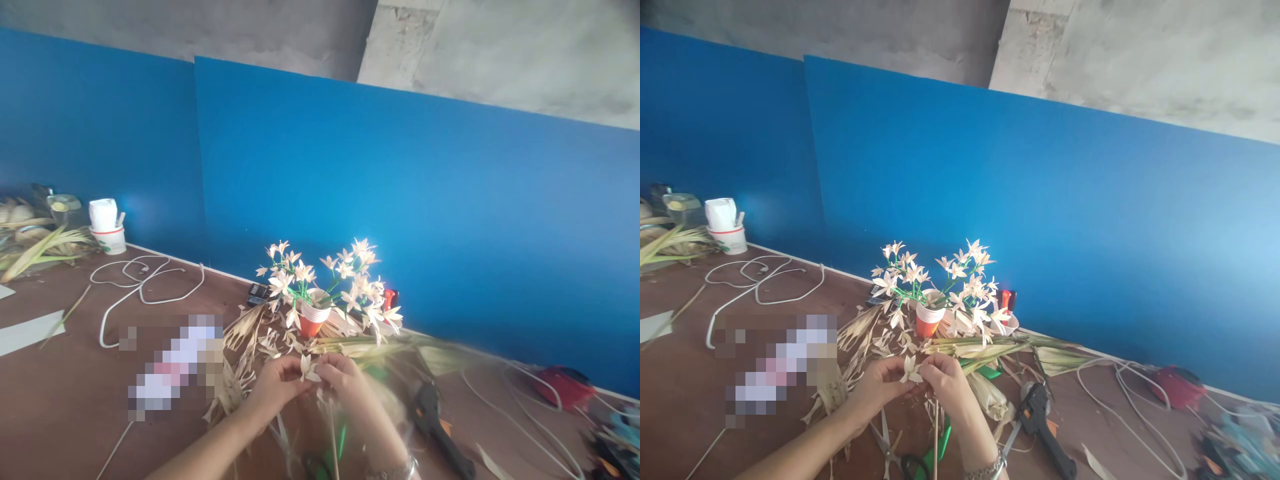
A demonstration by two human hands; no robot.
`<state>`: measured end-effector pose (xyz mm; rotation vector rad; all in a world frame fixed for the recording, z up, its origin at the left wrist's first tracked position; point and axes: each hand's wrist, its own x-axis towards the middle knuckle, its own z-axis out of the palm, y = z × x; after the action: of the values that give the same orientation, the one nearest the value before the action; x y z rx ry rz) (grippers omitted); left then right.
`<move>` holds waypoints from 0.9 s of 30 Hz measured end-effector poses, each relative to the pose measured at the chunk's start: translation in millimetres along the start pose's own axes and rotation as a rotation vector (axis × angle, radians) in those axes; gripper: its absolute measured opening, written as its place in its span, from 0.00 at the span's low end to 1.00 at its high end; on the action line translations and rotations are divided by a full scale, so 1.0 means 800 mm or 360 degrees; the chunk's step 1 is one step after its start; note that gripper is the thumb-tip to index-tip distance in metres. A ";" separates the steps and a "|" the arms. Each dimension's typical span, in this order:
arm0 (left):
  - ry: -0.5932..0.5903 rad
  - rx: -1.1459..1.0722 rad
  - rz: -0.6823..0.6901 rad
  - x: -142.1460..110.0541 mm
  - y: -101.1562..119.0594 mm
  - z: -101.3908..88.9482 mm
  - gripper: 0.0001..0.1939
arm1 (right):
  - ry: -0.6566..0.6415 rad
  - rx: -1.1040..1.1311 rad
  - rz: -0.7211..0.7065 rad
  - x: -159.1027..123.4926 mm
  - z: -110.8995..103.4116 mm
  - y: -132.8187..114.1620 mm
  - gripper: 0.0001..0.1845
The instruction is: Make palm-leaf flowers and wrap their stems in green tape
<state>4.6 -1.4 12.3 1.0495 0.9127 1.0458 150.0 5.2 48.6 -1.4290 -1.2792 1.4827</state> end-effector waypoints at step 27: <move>-0.0067 0.0105 0.0027 -0.001 -0.002 -0.003 0.14 | -0.0002 -0.0017 -0.0049 -0.009 0.001 -0.009 0.08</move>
<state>2.7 -1.8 10.1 1.1318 0.9109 1.0096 148.9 0.0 57.8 -1.4092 -1.3063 1.4588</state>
